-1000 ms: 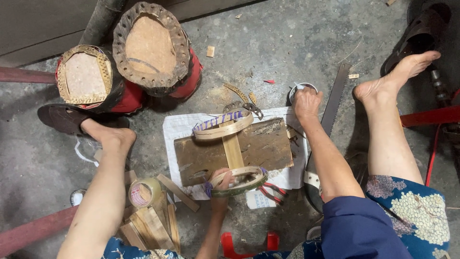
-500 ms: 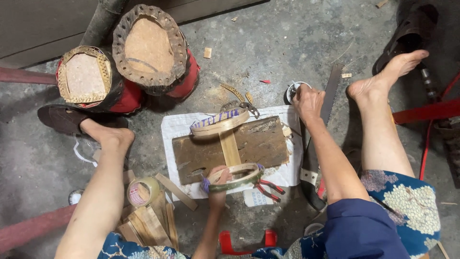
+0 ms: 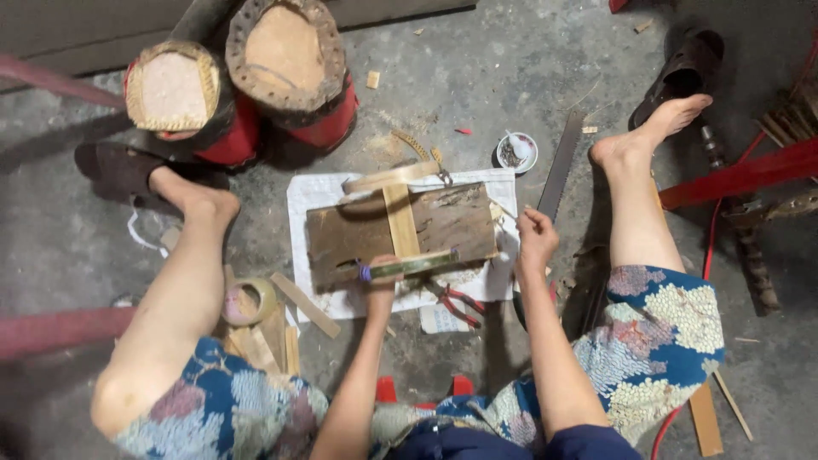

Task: Assembling a wooden percussion instrument component by attaching rings to a base using glue, tape, and a hammer.

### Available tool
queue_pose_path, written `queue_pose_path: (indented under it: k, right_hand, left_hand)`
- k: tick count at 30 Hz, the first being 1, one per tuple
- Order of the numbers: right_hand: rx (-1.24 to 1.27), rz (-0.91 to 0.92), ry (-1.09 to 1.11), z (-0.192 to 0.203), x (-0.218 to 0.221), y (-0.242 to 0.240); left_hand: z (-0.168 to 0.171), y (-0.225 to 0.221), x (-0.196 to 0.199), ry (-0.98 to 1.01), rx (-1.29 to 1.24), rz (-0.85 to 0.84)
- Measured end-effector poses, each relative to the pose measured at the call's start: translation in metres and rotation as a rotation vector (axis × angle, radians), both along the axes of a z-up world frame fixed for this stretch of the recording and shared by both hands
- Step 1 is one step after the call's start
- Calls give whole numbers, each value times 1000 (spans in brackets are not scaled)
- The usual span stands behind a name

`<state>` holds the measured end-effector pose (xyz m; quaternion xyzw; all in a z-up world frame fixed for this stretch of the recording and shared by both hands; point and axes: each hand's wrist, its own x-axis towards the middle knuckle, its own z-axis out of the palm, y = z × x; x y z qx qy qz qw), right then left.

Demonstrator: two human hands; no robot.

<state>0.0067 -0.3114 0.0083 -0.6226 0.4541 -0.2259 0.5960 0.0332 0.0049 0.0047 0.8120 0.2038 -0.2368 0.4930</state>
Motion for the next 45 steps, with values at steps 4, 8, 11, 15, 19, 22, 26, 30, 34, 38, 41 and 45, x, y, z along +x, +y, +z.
queue_pose_path:
  k: [4, 8, 11, 15, 19, 22, 26, 30, 34, 38, 41, 45]
  right_hand:
    - [119, -101, 41, 7, -36, 40]
    - [-89, 60, 12, 34, -59, 85]
    - [-194, 223, 67, 52, -65, 121]
    - [-253, 410, 88, 51, -70, 156]
    - [-379, 503, 85, 41, -56, 168]
    - [-594, 598, 47, 30, -53, 177]
    - [-842, 627, 78, -9, -54, 180]
    - [-978, 633, 132, -43, -52, 178]
    - [-1013, 633, 145, -46, -51, 177]
    - [-1002, 645, 167, -60, -54, 175]
    - [-1011, 658, 179, -31, -49, 179]
    - [-1049, 665, 210, -21, -45, 181]
  left_hand:
    - [13, 5, -28, 49, -16, 7]
    - [22, 5, -34, 79, -39, 11]
    - [22, 9, -32, 94, -56, 15]
    - [-5, 3, -28, 179, -114, 105]
    - [-10, 3, -25, 236, -82, 145]
    - [-21, 9, -21, 56, -588, 278]
    - [9, -6, -24, -110, -398, 334]
    - [27, -11, -24, -230, -284, 377]
    - [42, -4, -25, -236, -542, 446]
    - [50, -4, -25, -263, -477, 406]
    - [29, -3, -26, -276, -575, 419]
    - [31, 0, -27, -308, -666, 438]
